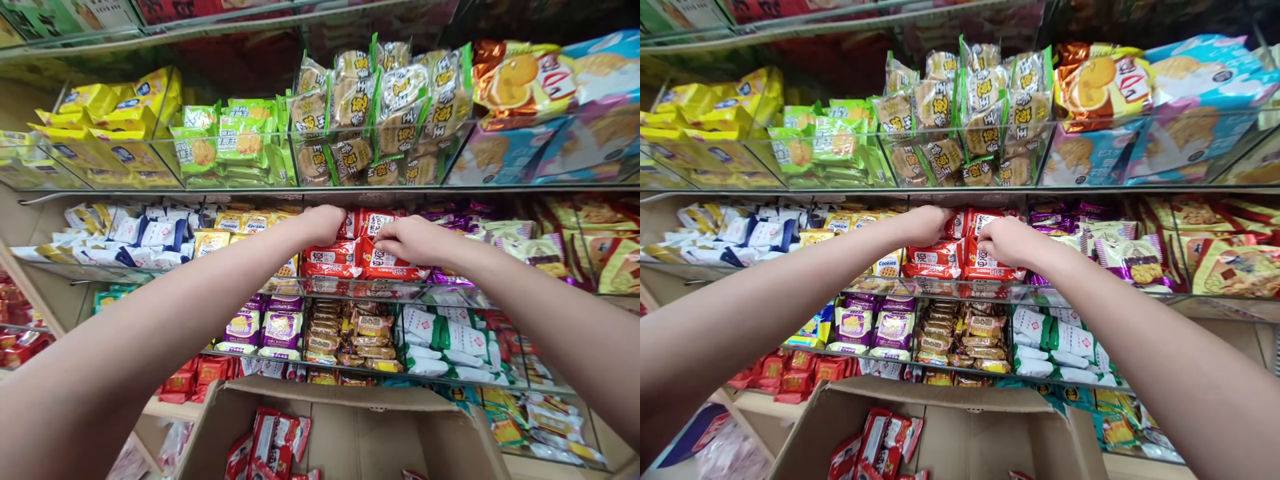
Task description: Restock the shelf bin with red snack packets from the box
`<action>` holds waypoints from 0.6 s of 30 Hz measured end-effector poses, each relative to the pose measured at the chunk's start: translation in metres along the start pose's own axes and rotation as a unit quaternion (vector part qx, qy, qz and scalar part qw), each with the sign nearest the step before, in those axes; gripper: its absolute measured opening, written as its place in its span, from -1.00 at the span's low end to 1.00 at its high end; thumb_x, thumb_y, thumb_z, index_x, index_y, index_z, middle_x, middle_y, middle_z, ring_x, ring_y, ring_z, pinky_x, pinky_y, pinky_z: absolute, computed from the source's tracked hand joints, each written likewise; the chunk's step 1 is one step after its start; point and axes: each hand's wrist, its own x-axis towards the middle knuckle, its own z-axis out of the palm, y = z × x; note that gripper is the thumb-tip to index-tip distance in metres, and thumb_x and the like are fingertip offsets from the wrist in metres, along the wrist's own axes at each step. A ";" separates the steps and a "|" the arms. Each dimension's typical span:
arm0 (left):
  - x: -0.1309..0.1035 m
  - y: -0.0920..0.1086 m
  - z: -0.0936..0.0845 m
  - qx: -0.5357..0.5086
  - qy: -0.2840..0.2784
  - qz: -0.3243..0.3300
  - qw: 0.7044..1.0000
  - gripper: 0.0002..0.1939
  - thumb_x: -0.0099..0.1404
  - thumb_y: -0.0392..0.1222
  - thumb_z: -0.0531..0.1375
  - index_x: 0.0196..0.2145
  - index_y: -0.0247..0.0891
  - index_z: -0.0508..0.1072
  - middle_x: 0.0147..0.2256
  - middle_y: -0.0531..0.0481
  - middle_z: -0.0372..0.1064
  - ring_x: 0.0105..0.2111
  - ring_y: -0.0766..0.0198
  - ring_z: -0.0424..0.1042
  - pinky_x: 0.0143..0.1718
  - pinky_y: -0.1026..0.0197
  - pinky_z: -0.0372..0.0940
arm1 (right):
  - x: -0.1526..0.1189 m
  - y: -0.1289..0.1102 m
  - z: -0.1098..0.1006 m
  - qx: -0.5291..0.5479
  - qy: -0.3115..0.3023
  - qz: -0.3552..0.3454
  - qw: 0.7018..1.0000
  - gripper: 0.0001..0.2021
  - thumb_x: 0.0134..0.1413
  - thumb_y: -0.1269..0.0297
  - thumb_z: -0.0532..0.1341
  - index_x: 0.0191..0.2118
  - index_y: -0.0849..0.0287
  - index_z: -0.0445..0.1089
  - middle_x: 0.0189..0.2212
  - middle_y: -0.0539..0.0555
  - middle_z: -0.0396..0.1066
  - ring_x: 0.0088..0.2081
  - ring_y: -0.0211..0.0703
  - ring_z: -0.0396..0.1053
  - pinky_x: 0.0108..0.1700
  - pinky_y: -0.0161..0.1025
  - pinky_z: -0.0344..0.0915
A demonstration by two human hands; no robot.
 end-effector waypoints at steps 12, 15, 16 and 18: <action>-0.007 -0.008 -0.002 0.008 0.050 0.067 0.996 -0.53 0.14 -0.33 0.06 0.05 -0.27 0.27 0.00 -0.10 0.31 -0.04 0.15 0.30 -0.01 0.21 0.16 | 0.005 0.002 -0.004 0.011 -0.012 0.012 1.000 -0.84 -0.04 0.42 0.15 -0.31 0.13 0.43 -0.34 0.00 0.49 -0.30 -0.19 0.40 -0.32 -0.35 0.22; -0.016 -0.007 -0.006 -0.013 0.111 0.106 0.988 -0.59 0.19 -0.32 0.00 0.02 -0.34 0.31 -0.02 -0.14 0.33 -0.03 0.14 0.29 0.01 0.19 0.15 | 0.004 -0.001 -0.005 0.008 -0.030 0.013 0.999 -0.83 -0.07 0.36 0.20 -0.26 0.15 0.39 -0.28 0.04 0.47 -0.28 -0.15 0.39 -0.30 -0.32 0.22; -0.020 -0.006 -0.008 -0.022 0.123 0.119 0.985 -0.60 0.21 -0.30 0.00 0.01 -0.36 0.32 -0.03 -0.16 0.34 -0.03 0.15 0.29 0.02 0.19 0.14 | 0.004 -0.002 -0.005 0.009 -0.034 0.013 0.999 -0.82 -0.08 0.36 0.21 -0.26 0.15 0.38 -0.29 0.04 0.47 -0.29 -0.15 0.39 -0.31 -0.31 0.22; -0.028 -0.003 -0.010 -0.044 0.128 0.146 0.980 -0.61 0.25 -0.20 0.02 0.01 -0.38 0.31 -0.01 -0.18 0.32 -0.01 0.16 0.28 0.03 0.20 0.12 | 0.002 -0.002 -0.005 0.013 -0.028 0.018 0.999 -0.80 -0.11 0.39 0.23 -0.27 0.16 0.36 -0.30 0.05 0.46 -0.30 -0.15 0.39 -0.31 -0.32 0.22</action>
